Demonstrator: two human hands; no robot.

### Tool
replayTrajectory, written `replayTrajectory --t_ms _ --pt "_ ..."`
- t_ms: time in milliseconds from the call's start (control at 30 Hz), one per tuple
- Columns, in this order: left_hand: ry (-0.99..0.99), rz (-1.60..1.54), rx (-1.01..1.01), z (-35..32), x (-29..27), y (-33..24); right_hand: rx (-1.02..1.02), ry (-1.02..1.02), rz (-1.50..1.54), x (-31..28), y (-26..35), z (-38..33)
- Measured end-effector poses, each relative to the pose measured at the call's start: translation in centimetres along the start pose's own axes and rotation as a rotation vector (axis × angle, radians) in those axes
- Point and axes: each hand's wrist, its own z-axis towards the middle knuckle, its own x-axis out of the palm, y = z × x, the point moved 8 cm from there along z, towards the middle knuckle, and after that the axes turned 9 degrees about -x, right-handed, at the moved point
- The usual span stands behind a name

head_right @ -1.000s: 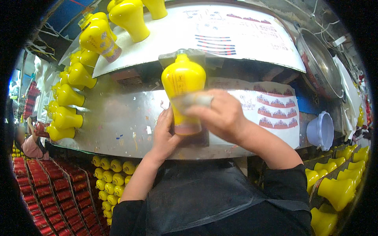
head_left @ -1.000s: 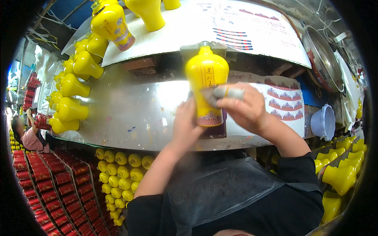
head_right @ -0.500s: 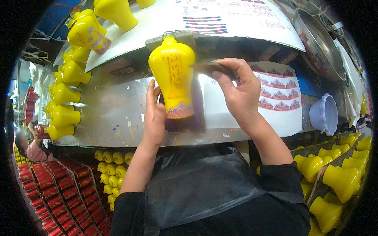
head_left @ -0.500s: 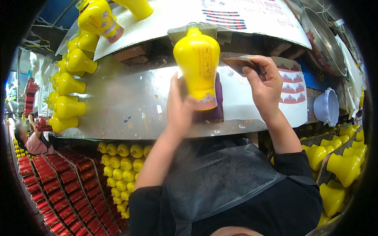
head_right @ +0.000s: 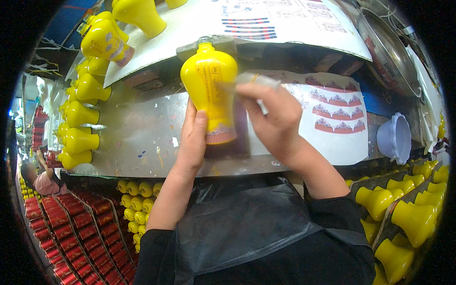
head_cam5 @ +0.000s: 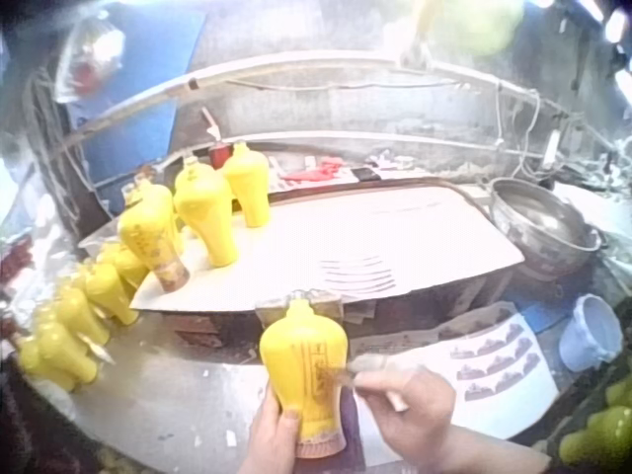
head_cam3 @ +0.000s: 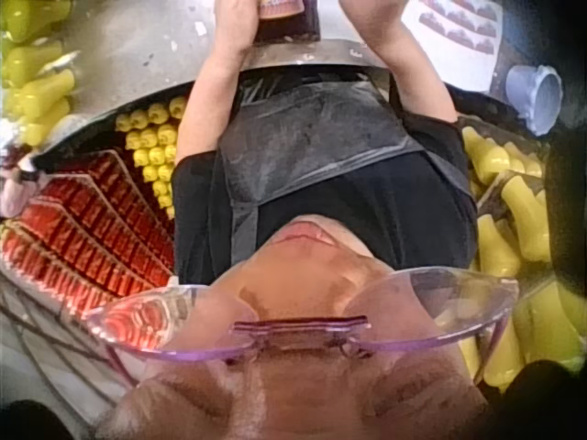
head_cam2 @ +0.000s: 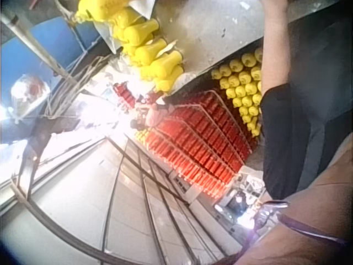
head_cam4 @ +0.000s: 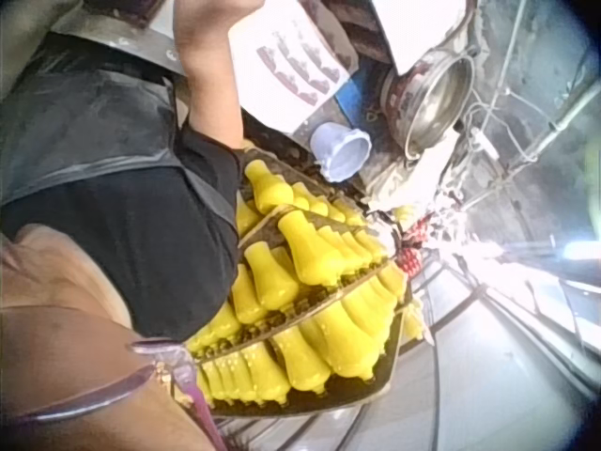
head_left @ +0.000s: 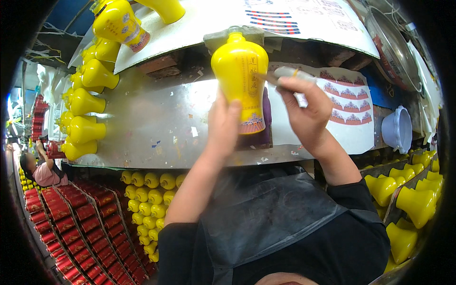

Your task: The person applies decorative stickers to yellow ceramic bottles, smoothing each label around the body and neck. They handle the bottles one at a time, rotate them to align the stickers, and place finished bottles into a green tray.

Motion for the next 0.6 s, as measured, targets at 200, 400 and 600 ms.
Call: replayTrajectory --t_ms 200,400,600 --pt "0.118 -0.312 -0.058 -0.3 -0.1 0.4 -0.465 0.232 0.041 2.1 6.4 -1.7" --pt "0.074 -0.197 0.008 -0.6 -1.5 1.1 -0.326 0.215 -0.052 1.1 5.0 -0.9" --pt "0.101 0.436 0.182 -2.1 -2.5 3.0 -0.146 0.103 -0.045 0.6 3.3 -0.9"
